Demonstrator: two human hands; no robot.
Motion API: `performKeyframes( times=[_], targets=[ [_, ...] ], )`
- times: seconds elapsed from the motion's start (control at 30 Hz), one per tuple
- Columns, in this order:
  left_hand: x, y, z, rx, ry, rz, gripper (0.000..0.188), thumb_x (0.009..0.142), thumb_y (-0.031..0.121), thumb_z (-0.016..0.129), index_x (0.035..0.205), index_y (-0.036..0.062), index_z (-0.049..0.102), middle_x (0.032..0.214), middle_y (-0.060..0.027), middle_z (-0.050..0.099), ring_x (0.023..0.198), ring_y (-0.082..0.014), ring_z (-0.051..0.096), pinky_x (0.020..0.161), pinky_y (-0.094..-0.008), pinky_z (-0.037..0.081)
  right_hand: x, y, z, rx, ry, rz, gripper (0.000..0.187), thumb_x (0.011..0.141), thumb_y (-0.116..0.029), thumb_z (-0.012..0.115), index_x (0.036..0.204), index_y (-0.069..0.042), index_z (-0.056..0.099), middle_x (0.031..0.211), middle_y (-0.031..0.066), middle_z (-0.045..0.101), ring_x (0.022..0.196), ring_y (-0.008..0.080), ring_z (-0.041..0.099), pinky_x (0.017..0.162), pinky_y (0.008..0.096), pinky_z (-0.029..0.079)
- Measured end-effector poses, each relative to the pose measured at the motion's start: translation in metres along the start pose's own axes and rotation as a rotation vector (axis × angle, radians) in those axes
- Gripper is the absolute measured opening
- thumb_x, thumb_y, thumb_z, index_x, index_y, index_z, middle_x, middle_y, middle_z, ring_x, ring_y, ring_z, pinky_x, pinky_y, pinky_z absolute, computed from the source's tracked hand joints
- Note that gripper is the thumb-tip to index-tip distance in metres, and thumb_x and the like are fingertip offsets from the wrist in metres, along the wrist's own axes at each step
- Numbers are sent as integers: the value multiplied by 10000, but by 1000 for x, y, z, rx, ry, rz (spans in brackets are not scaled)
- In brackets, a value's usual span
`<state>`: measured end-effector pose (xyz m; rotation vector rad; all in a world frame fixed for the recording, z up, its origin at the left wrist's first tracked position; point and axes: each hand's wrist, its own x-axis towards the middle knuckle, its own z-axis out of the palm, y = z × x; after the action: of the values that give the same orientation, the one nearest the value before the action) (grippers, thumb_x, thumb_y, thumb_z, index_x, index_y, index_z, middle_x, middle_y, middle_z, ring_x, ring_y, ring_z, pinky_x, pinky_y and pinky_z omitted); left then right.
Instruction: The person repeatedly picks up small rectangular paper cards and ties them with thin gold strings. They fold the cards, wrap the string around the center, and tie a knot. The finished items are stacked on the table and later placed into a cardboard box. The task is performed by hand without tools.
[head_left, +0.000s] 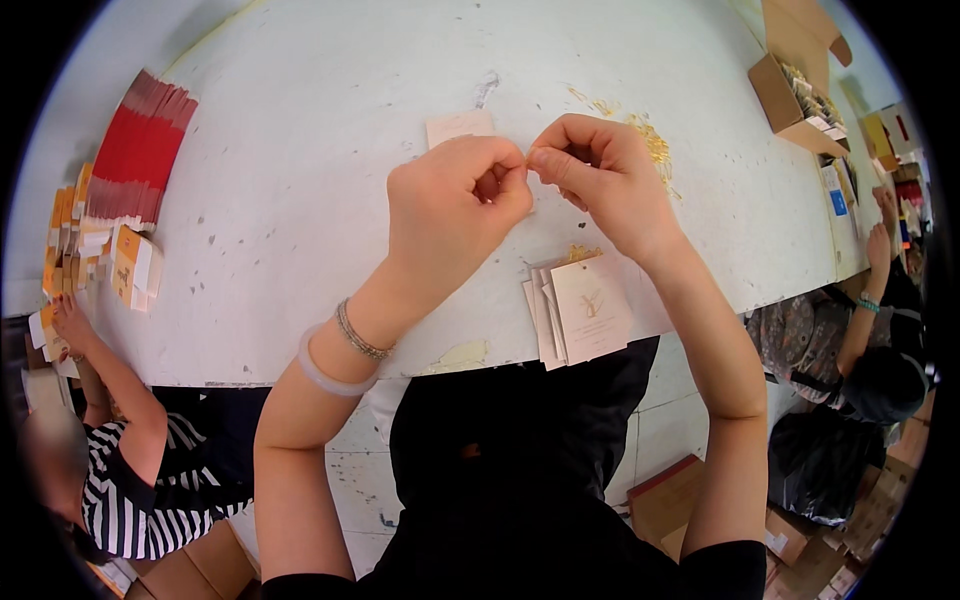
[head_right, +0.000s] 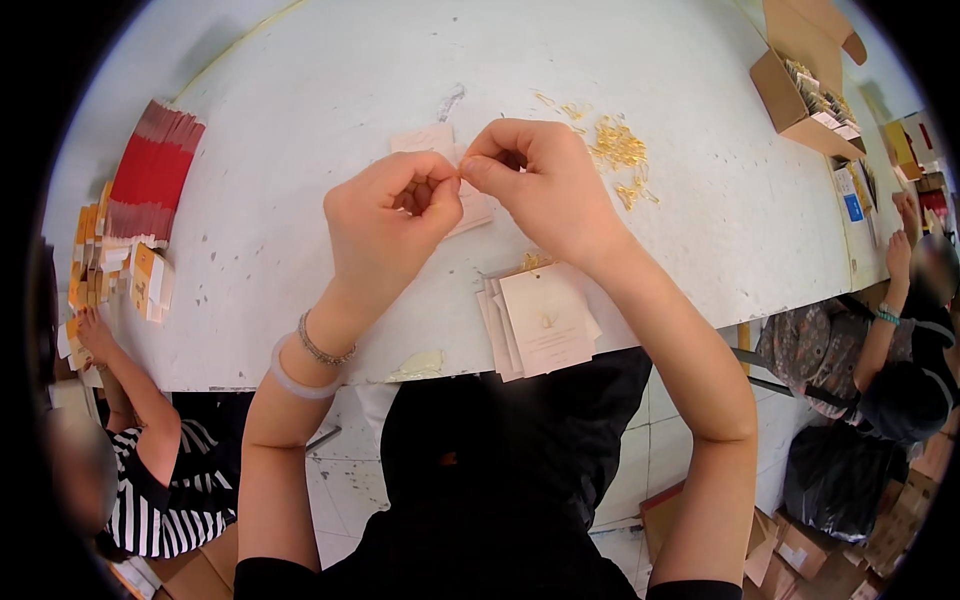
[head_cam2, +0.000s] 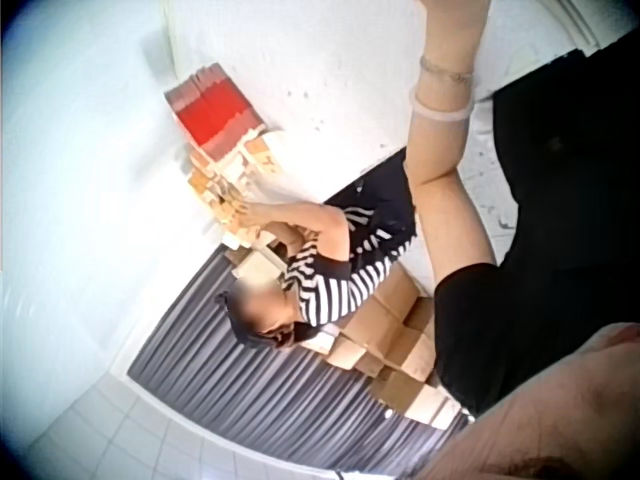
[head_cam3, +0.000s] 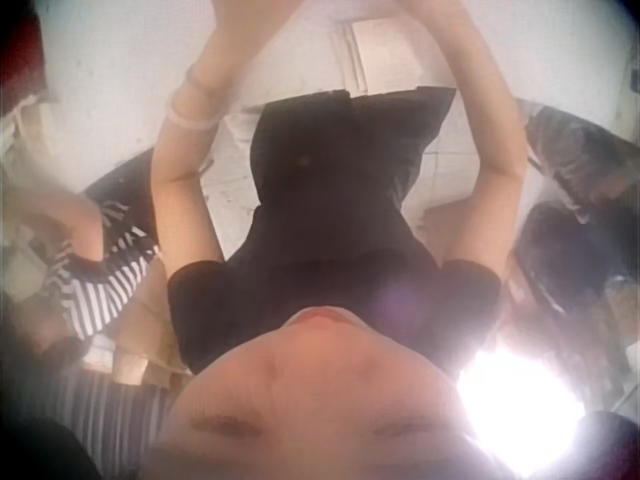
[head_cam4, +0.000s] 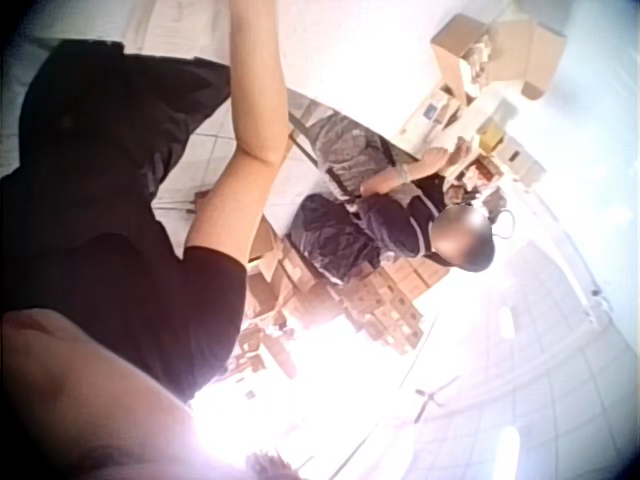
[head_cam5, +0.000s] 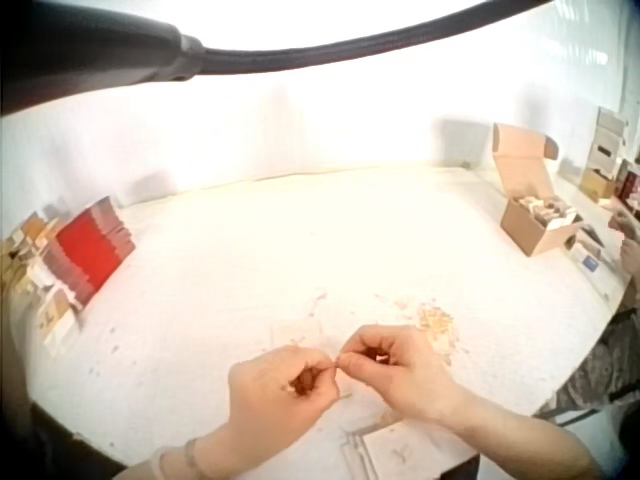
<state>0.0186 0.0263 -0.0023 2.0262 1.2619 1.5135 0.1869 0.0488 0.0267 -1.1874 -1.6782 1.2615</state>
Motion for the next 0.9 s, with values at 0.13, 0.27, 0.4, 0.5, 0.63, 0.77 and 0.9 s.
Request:
performKeyframes(
  times=[0.13, 0.27, 0.4, 0.5, 0.63, 0.77, 0.9],
  targets=[
    [1, -1, -4, -221, -98, -229, 62, 774, -11, 677, 817, 26, 651, 666, -12, 641, 568, -66, 577, 489, -211, 442, 3, -2, -8, 82, -96, 90, 154, 880, -148, 608, 827, -5, 634, 746, -4, 587, 692, 73, 488, 607, 251, 412],
    [9, 3, -7, -540, -143, -512, 113, 791, 45, 713, 878, -7, 663, 702, -49, 660, 626, -88, 609, 544, -225, 471, 1, 1, -4, 122, -46, 44, 169, 912, -168, 595, 862, -9, 626, 769, -8, 583, 694, 67, 484, 608, 243, 407],
    [29, -29, -27, 9, -173, -245, 328, 739, 188, 794, 964, -11, 664, 881, -118, 673, 834, -182, 621, 720, -325, 509, 2, 0, -5, 111, 58, 27, 203, 933, -202, 591, 883, -7, 619, 760, -13, 578, 685, 63, 475, 599, 244, 404],
    [25, -58, -39, 420, -215, -145, 471, 685, 272, 831, 1025, -1, 652, 1005, -140, 649, 969, -236, 582, 829, -387, 488, 3, -2, -11, -13, 12, 60, 230, 942, -222, 584, 891, -1, 615, 749, -10, 575, 667, 69, 467, 595, 257, 410],
    [30, -68, -40, 438, -350, -160, 458, 696, 190, 840, 1078, 46, 631, 1029, -91, 627, 1045, -207, 547, 782, -341, 500, 9, -1, -9, -109, -22, 112, 241, 928, -222, 587, 890, 13, 624, 736, 15, 585, 647, 87, 476, 593, 267, 416],
    [36, -58, -36, 67, -299, -390, 392, 733, 80, 804, 1059, 11, 598, 999, -94, 642, 930, -173, 615, 706, -293, 514, 27, -2, -1, -223, -24, 62, 247, 891, -212, 607, 872, 29, 657, 722, 66, 629, 642, 127, 546, 593, 290, 450],
    [32, -43, -35, -151, -209, -500, 297, 790, 19, 746, 1032, -30, 581, 892, -79, 677, 748, -121, 665, 603, -231, 503, 50, -6, 11, -371, -18, 9, 247, 859, -193, 626, 835, 46, 685, 718, 127, 667, 651, 190, 622, 607, 330, 498]
  ],
)
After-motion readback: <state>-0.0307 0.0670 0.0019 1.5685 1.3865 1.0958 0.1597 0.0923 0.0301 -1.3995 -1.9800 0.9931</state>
